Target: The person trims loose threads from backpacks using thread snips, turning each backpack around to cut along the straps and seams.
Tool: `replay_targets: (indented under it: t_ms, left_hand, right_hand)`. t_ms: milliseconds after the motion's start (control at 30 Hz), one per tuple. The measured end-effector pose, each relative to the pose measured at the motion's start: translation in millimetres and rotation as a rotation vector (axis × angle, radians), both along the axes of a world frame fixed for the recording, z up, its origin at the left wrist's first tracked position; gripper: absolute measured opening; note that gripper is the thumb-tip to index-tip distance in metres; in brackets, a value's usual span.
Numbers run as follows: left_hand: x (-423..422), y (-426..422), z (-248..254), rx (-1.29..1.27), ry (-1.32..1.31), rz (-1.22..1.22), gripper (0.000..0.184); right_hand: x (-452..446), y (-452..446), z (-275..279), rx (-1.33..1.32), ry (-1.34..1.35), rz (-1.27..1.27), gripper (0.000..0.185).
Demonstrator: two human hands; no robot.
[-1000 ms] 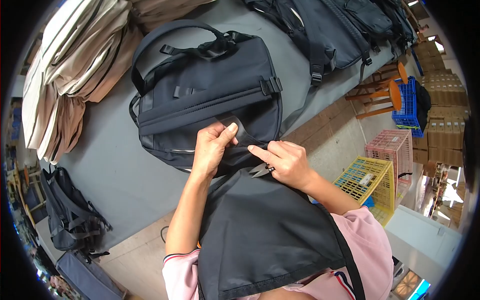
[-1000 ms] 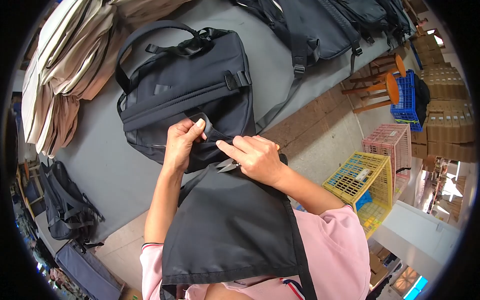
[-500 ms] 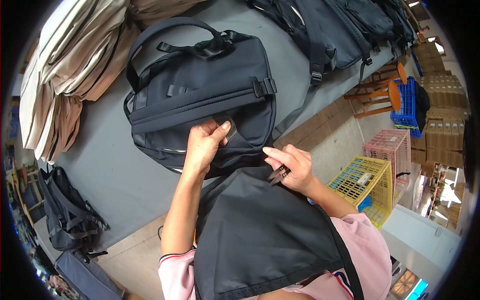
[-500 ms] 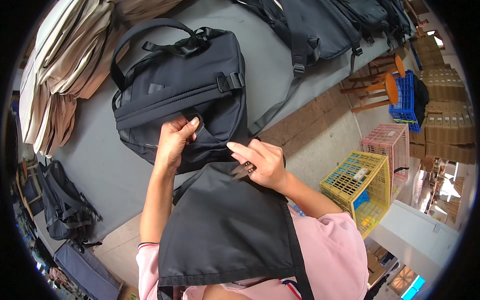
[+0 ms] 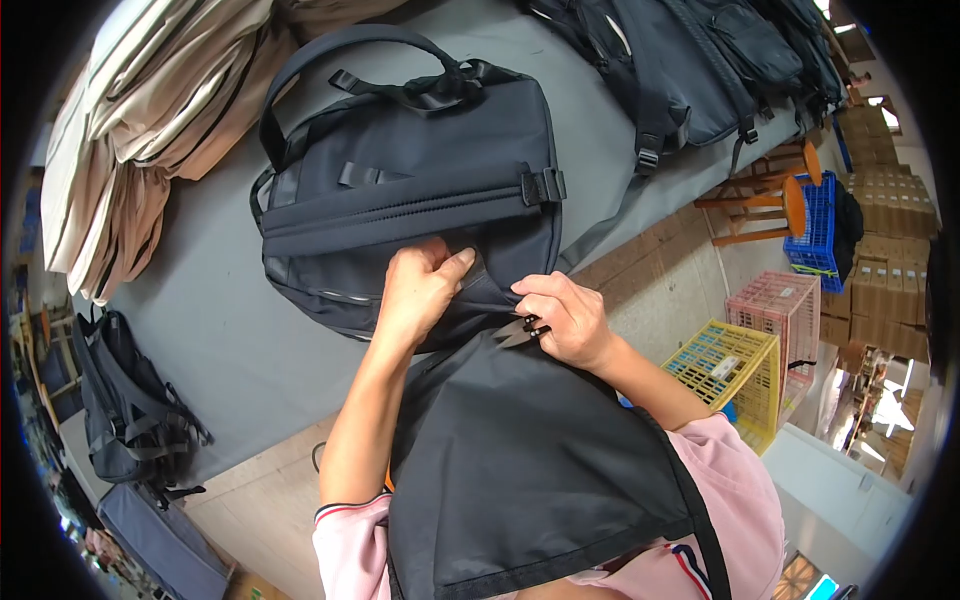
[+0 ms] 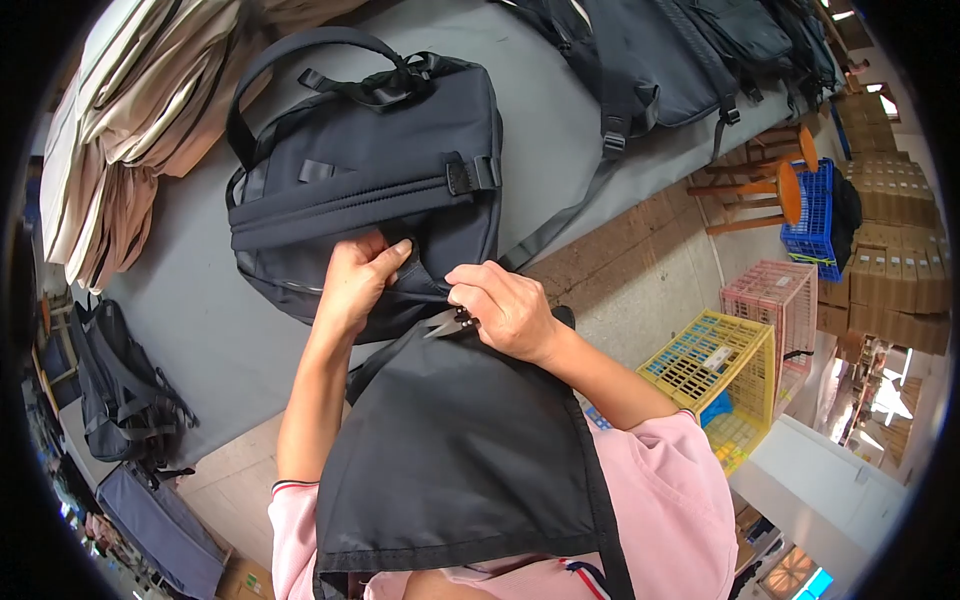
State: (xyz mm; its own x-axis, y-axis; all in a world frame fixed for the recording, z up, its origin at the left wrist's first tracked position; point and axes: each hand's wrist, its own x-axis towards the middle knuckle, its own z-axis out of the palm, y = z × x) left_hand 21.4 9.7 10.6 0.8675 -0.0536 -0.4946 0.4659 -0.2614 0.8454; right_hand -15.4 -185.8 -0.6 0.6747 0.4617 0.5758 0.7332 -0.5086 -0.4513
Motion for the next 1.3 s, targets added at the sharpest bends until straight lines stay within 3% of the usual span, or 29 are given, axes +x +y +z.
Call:
replay_targets:
  t_ms: [67,300,400,433,533,567,600,667,700,900,1300]
  left_hand:
    - [1,2,-15,-0.032,0.024,-0.028,0.02]
    - [3,7,-10,-0.095,0.097,-0.011,0.021]
    - [-1,8,-8,0.182,-0.037,-0.088,0.024]
    - [-12,-2,0,0.226,-0.202,0.105,0.028]
    - [-33,-2,3,0.375,-0.665,0.34,0.024]
    - [-39,-3,4,0.321,-0.856,0.397,0.022]
    - [-47,-2,5,0.298,-0.975,0.343,0.028]
    - [-56,2,12,0.275,-0.968,-0.025,0.041]
    - [-59,3,8,0.362,-0.992,-0.081,0.047]
    - [-60,8,-13,0.386,-1.237,0.041,0.025]
    - [-59,6,-10,0.451,-1.347,-0.009,0.014]
  right_hand:
    - [0,3,-2,0.002,-0.013,0.009,0.024]
    - [3,12,-8,0.078,-0.041,0.026,0.024]
    - [6,18,-7,0.125,-0.054,0.0,0.026]
    - [9,19,-3,0.146,-0.048,-0.004,0.027]
    - [12,21,-1,0.192,-0.036,0.014,0.032]
    - [13,23,0,0.206,-0.031,0.019,0.033]
    - [13,25,1,0.221,-0.023,0.025,0.033]
    - [15,32,0,0.311,0.006,0.043,0.034]
    - [15,36,-1,0.358,0.019,0.055,0.034]
    - [1,41,5,0.405,0.268,0.023,0.035]
    - [-14,38,13,0.679,0.81,-0.09,0.033]
